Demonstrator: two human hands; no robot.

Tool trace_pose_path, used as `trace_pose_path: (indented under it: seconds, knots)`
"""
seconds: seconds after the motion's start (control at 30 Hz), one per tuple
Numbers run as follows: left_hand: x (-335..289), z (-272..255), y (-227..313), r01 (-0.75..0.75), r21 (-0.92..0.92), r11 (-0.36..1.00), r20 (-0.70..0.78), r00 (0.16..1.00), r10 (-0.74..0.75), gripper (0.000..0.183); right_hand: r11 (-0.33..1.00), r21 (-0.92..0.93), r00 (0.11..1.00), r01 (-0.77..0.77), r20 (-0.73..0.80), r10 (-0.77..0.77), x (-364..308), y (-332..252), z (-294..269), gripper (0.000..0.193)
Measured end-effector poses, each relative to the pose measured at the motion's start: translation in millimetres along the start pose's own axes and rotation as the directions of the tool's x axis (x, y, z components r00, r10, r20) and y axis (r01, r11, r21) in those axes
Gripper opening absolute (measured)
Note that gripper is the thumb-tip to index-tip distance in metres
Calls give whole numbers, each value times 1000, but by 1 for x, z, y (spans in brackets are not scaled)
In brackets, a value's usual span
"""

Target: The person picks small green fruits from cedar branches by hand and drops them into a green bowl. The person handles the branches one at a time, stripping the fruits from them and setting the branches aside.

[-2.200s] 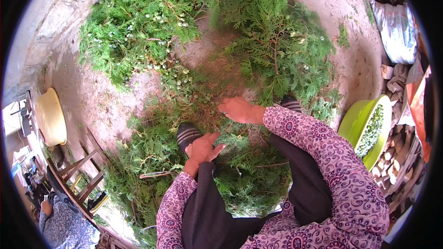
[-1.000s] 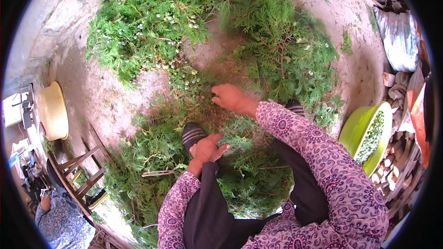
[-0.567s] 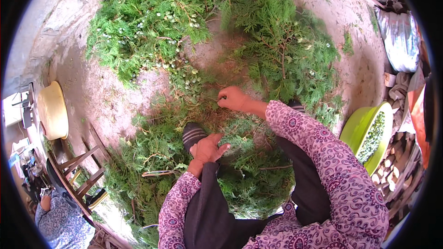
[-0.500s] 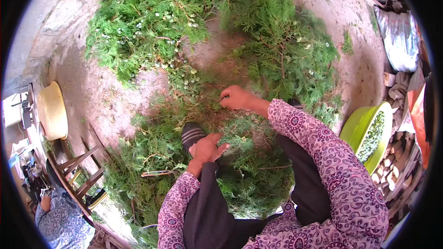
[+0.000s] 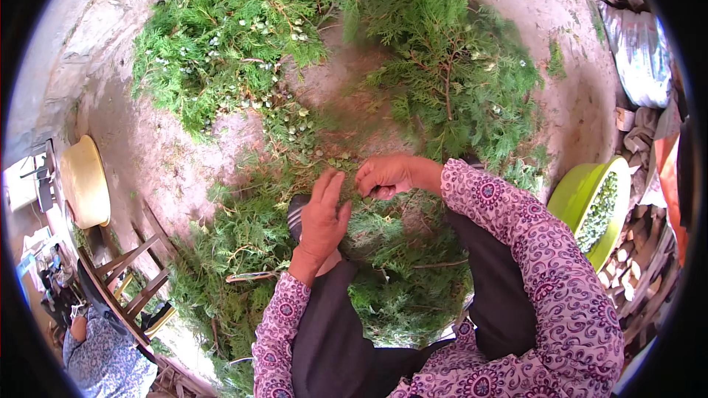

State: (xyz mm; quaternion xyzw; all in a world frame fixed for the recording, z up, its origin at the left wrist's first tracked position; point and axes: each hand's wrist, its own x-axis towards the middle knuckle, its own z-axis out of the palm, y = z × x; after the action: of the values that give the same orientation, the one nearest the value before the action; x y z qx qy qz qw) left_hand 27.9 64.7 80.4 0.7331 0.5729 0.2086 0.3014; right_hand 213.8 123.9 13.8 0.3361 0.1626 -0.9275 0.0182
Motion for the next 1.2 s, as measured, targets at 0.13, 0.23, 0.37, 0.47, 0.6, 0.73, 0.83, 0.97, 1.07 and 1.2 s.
trace_pose_path:
  seconds: [0.13,0.23,0.37,0.47,0.6,0.73,0.83,0.97,1.07,1.2]
  knots:
    - [-8,9,-3,-61,-115,991,132,988,77,36,992,126,994,-17,105,4,0,5,2,11]
    - [-16,15,-9,11,-190,982,90,996,7,24,993,119,998,-14,66,6,-5,7,5,12]
    - [-18,16,-9,240,-287,928,254,953,-168,11,989,-143,994,46,-96,-60,-13,0,17,24]
    - [-16,19,-4,440,-399,804,395,874,-282,14,950,-282,980,138,-100,-172,-11,2,17,33]
    - [-11,13,1,755,-483,444,627,652,-426,18,925,-329,975,188,-47,-215,-10,0,21,31]
    - [-12,4,2,778,-566,272,671,627,-396,16,976,-148,987,161,50,-155,-9,-3,24,20]
    - [-12,1,5,777,-608,164,698,621,-357,15,992,95,983,80,159,-95,-8,4,16,15]
    - [-18,1,-3,780,-622,62,724,604,-333,13,971,226,983,80,145,-115,-14,8,20,13]
    - [-20,-2,-7,708,-704,-52,657,622,-426,13,990,-9,990,138,25,-137,-23,-5,26,17]
    - [-21,1,-9,643,-762,-70,598,659,-457,11,980,-195,998,45,-31,-52,-17,-6,32,23]
